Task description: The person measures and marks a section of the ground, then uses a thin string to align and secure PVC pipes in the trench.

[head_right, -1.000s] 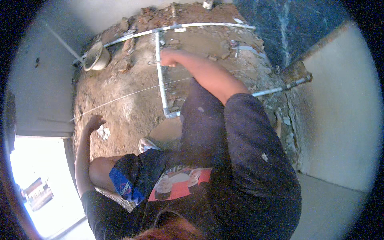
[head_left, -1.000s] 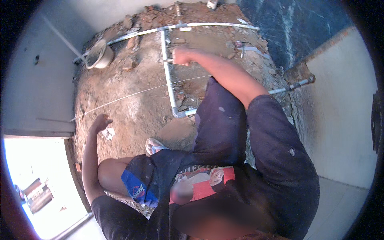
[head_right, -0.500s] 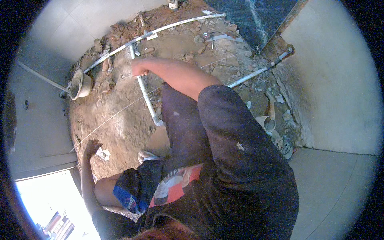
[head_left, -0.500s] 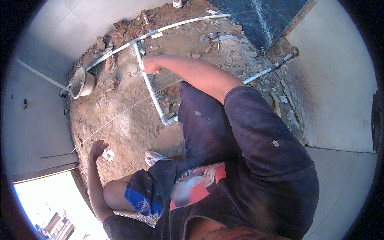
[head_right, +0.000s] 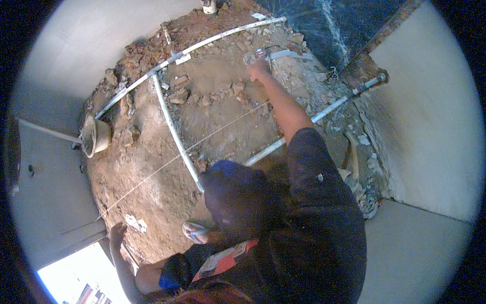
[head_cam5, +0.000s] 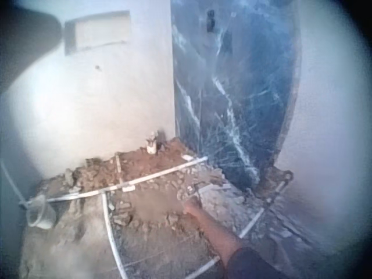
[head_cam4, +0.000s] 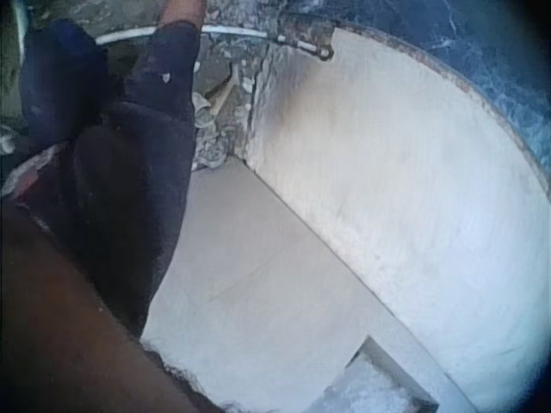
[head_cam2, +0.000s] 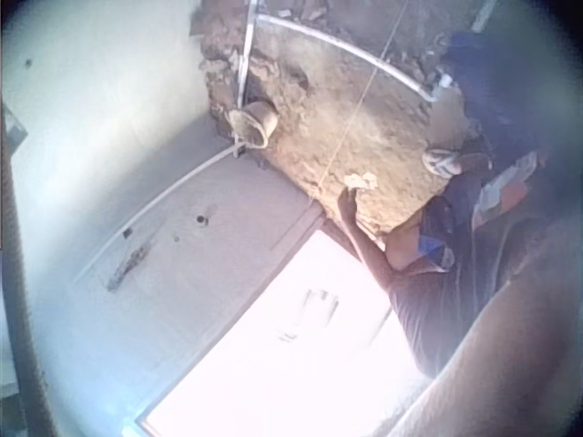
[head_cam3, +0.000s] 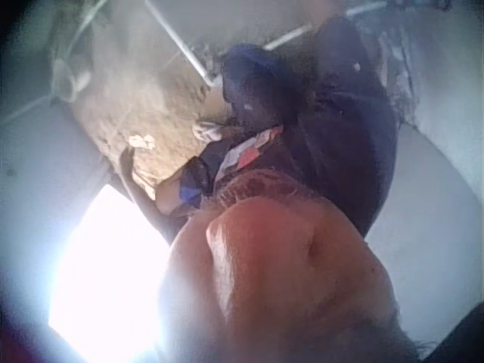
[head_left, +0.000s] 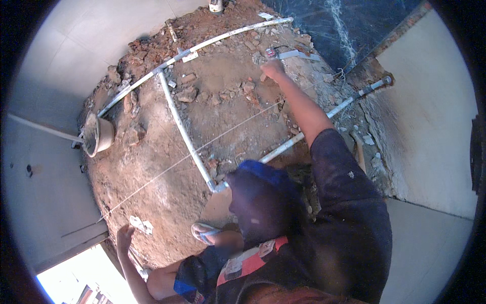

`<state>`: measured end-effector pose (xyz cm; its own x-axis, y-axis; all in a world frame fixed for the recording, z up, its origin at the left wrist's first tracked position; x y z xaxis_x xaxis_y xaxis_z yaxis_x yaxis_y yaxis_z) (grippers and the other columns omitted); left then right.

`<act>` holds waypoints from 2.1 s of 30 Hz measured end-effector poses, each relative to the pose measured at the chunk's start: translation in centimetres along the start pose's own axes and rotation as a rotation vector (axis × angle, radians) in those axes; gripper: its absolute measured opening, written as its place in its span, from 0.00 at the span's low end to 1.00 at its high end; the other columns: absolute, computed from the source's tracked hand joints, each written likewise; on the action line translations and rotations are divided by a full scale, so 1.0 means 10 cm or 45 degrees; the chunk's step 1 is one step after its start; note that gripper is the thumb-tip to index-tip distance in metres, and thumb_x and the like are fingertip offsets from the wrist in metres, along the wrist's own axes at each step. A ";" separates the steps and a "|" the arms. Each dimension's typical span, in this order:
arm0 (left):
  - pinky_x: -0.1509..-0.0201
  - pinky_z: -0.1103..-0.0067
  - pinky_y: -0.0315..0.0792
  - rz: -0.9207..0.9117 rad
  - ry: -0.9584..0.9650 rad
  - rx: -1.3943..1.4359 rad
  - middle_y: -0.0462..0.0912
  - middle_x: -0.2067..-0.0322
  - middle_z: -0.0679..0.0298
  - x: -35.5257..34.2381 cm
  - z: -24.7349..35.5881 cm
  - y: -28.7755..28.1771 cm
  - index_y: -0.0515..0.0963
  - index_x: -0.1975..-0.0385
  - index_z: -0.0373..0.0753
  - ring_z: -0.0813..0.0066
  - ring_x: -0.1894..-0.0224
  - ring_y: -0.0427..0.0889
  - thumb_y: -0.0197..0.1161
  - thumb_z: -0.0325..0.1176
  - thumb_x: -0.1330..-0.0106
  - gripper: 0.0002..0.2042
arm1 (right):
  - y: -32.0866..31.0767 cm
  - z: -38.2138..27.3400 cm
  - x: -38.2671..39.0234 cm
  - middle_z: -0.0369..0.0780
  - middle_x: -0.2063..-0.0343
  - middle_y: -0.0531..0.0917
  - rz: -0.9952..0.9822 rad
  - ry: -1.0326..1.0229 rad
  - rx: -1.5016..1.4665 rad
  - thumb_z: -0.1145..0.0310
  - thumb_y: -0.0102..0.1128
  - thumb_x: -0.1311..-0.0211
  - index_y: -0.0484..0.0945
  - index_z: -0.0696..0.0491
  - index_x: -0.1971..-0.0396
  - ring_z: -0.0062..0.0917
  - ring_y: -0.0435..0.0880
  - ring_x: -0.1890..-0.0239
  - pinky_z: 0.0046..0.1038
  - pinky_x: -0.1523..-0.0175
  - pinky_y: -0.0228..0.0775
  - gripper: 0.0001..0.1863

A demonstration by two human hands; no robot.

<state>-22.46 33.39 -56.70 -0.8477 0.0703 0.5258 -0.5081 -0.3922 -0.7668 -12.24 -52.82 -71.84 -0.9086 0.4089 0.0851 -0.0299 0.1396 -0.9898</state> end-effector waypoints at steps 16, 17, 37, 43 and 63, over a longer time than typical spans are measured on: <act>0.65 0.79 0.73 -0.061 -0.648 0.270 0.78 0.62 0.57 -0.94 0.00 0.02 0.66 0.47 0.30 0.71 0.66 0.78 0.61 0.39 0.41 0.26 | 1.07 0.89 -1.09 0.49 0.59 0.78 0.122 0.883 -0.492 0.57 0.61 0.50 0.73 0.56 0.58 0.41 0.78 0.54 0.40 0.51 0.70 0.23; 0.66 0.79 0.73 -0.081 -0.662 0.270 0.78 0.62 0.58 -0.97 0.00 0.00 0.66 0.47 0.31 0.71 0.66 0.78 0.62 0.39 0.41 0.25 | 1.10 0.92 -1.10 0.50 0.59 0.78 0.095 0.912 -0.523 0.56 0.62 0.50 0.73 0.56 0.58 0.40 0.78 0.54 0.40 0.50 0.70 0.24; 0.66 0.76 0.72 -0.157 -0.629 0.289 0.77 0.63 0.61 -1.57 -0.28 0.14 0.68 0.48 0.39 0.68 0.65 0.79 0.65 0.40 0.44 0.24 | 0.93 0.72 -1.54 0.49 0.61 0.81 0.053 0.676 -0.431 0.40 0.65 0.60 0.79 0.59 0.64 0.37 0.80 0.56 0.36 0.52 0.71 0.35; 0.59 0.76 0.72 -0.097 -0.322 0.315 0.76 0.58 0.56 -1.77 0.53 0.21 0.65 0.45 0.32 0.68 0.60 0.78 0.61 0.40 0.41 0.27 | 0.58 0.39 -1.34 0.48 0.67 0.82 0.264 0.788 -0.883 0.40 0.65 0.63 0.80 0.60 0.65 0.35 0.82 0.61 0.32 0.56 0.73 0.36; 0.48 0.70 0.68 -0.714 0.052 1.928 0.76 0.58 0.60 -1.87 4.72 2.35 0.70 0.54 0.36 0.66 0.55 0.74 0.55 0.45 0.38 0.20 | -0.41 -1.67 1.22 0.56 0.58 0.74 -0.328 -0.405 -1.395 0.63 0.63 0.57 0.45 0.67 0.41 0.47 0.75 0.55 0.42 0.51 0.67 0.47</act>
<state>-11.34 -20.43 -67.21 -0.6321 0.5228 0.5719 -0.1516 -0.8072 0.5705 -16.29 -33.36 -64.81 -0.9960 0.0327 0.0830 0.0058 0.9521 -0.3059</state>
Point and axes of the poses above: each hand's wrist, its own x-axis away from the middle knuckle, its own y-axis out of the palm, z = x × y, the point moved 1 cm from there along -x, towards the middle knuckle
